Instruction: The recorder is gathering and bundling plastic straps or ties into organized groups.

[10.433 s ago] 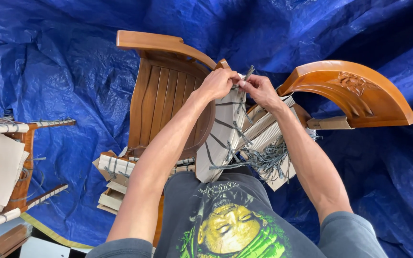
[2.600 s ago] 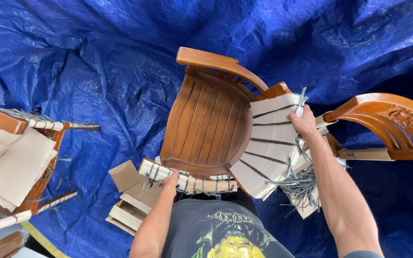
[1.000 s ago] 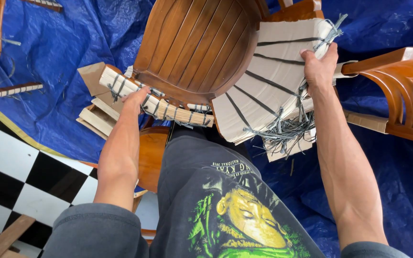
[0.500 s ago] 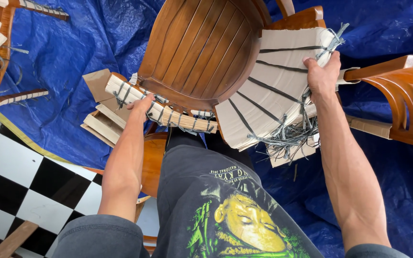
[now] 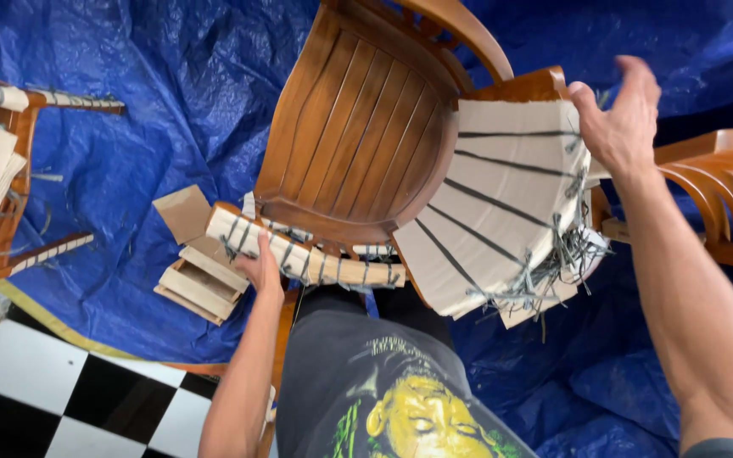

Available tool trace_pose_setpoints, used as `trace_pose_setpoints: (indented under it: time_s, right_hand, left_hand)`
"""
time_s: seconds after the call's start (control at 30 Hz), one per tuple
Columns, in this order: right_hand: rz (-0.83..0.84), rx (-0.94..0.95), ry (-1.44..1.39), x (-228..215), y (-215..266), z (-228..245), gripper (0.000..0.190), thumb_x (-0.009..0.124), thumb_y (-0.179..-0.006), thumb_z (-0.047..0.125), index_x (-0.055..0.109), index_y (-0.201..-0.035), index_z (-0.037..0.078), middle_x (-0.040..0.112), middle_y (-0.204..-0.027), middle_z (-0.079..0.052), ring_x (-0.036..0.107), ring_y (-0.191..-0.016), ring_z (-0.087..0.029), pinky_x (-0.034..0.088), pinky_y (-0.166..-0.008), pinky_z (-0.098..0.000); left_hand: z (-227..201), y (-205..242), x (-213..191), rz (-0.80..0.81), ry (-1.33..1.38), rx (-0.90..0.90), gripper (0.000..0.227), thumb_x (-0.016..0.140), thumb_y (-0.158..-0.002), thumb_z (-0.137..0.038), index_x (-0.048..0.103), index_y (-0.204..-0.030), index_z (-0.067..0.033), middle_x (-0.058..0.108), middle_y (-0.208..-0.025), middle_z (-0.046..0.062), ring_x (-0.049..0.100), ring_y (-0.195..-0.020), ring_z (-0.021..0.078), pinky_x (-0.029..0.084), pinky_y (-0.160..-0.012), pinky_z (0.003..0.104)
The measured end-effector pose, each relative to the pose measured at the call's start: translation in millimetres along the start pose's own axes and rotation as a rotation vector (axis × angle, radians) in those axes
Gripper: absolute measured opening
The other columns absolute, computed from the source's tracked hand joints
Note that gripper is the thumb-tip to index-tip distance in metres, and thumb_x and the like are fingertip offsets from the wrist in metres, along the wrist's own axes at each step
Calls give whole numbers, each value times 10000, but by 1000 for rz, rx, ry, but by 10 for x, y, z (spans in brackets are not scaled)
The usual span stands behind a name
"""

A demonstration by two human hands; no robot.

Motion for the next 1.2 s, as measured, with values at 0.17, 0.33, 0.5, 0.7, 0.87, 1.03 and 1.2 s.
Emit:
trace_pose_setpoints:
  time_s: [0.17, 0.33, 0.5, 0.7, 0.87, 1.03, 1.2]
  right_hand:
    - [452, 146, -166, 437, -848, 221, 492, 693, -1062, 337, 609, -1413, 3, 649, -1350, -222, 605, -1265, -367, 465, -1099, -462]
    - [760, 452, -401, 1222, -1148, -127, 438, 585, -1056, 361, 631, -1370, 59, 681, -1332, -106, 635, -1262, -207, 466, -1066, -349]
    - [988, 617, -629, 1760, -1033, -268, 449, 541, -1038, 333, 577, -1407, 81, 639, -1362, -67, 601, -1270, -180, 480, -1059, -386]
    - [1130, 608, -1100, 2254, -991, -432, 440, 504, -1069, 355, 540, -1399, 66, 622, -1363, -88, 588, -1252, -217, 461, -1078, -377]
    - [1062, 544, -1005, 2223, -1060, -311, 432, 510, -1075, 401, 626, -1352, 89, 593, -1052, -44, 505, -784, -49, 411, -692, -233]
    - [1005, 568, -930, 2214, -875, -436, 451, 586, -1068, 410, 648, -1297, 26, 454, -790, -1, 308, -490, -9, 253, -444, -203]
    - [904, 538, -1241, 2403, -753, -735, 503, 651, -975, 360, 595, -1353, 33, 716, -1135, -70, 704, -950, -73, 570, -842, -247]
  left_hand:
    - [662, -68, -158, 105, 51, -99, 664, 620, -1099, -521, 622, -1158, 141, 548, -987, 167, 468, -855, 238, 395, -743, 410]
    - [752, 226, -78, 156, 416, -373, 594, 582, -956, -519, 555, -1407, -132, 601, -1331, -3, 584, -1060, 147, 485, -915, 339]
    - [902, 361, -21, 137, 635, -318, 677, 535, -981, -519, 420, -1518, -122, 541, -1476, 36, 524, -1339, 213, 419, -1123, 402]
    - [596, 732, 88, 168, 673, -233, 861, 449, -939, -706, 283, -1600, -180, 362, -1639, -9, 384, -1471, 200, 301, -1200, 397]
    - [126, 744, 280, 79, 546, -399, 923, 446, -845, -761, 288, -1587, -235, 380, -1613, 17, 404, -1445, 258, 320, -1163, 517]
    - [2, 681, 419, 82, 506, -436, 889, 439, -849, -749, 404, -1545, -198, 485, -1561, 51, 483, -1411, 280, 386, -1128, 528]
    - [-408, 175, 247, 53, 415, -163, 807, 420, -901, -730, 464, -1523, -218, 548, -1531, 0, 541, -1372, 230, 427, -1135, 446]
Point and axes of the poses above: each hand's wrist, its own y-axis away from the middle knuckle, its own x-axis out of the palm, z = x × y, the point moved 4 cm from there along -y, towards the middle knuckle
